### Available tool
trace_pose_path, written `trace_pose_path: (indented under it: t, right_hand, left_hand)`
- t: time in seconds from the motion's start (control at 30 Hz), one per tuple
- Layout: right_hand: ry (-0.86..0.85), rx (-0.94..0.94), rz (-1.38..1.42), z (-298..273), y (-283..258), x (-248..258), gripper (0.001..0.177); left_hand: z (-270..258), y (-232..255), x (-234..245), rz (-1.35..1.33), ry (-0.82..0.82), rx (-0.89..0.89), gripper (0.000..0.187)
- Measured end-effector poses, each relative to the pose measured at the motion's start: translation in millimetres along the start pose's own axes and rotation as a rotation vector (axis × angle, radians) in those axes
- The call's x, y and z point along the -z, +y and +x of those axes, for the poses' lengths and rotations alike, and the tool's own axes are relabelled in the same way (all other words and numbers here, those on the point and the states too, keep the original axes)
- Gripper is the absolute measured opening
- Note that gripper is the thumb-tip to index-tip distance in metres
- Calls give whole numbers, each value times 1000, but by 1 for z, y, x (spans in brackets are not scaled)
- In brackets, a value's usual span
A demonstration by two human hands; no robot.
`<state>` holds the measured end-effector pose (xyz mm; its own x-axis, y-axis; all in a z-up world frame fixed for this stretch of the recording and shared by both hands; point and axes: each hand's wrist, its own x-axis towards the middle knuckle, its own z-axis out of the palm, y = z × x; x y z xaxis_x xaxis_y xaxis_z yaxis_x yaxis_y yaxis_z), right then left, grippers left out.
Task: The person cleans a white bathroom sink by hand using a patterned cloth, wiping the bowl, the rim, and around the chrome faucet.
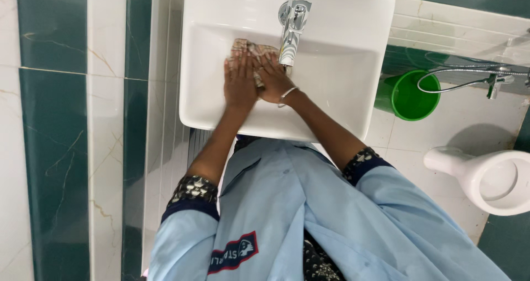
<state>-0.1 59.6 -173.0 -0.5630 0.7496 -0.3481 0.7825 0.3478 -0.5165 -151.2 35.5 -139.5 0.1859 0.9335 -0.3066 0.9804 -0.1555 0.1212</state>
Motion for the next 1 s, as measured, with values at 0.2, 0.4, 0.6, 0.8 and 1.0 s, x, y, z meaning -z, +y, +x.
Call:
trace_pose_path:
  t: [0.2, 0.4, 0.6, 0.8, 1.0]
  right_hand:
    - [-323, 307, 271, -21, -79, 16, 104]
    - [-661, -128, 154, -150, -40, 119, 84]
    - [-150, -306, -786, -212, 26, 112, 52]
    - [31, -130, -374, -81, 63, 45, 62]
    - [76, 183, 74, 4, -20, 28, 84]
  left_hand:
    - [-121, -37, 56, -91, 107, 13, 62]
    - [-102, 53, 66, -433, -525, -203, 59]
    - [-19, 177, -23, -513, -267, -505, 93]
    - [24, 89, -39, -292, -126, -250, 89]
    - [-12, -24, 25, 168, 2, -6, 82]
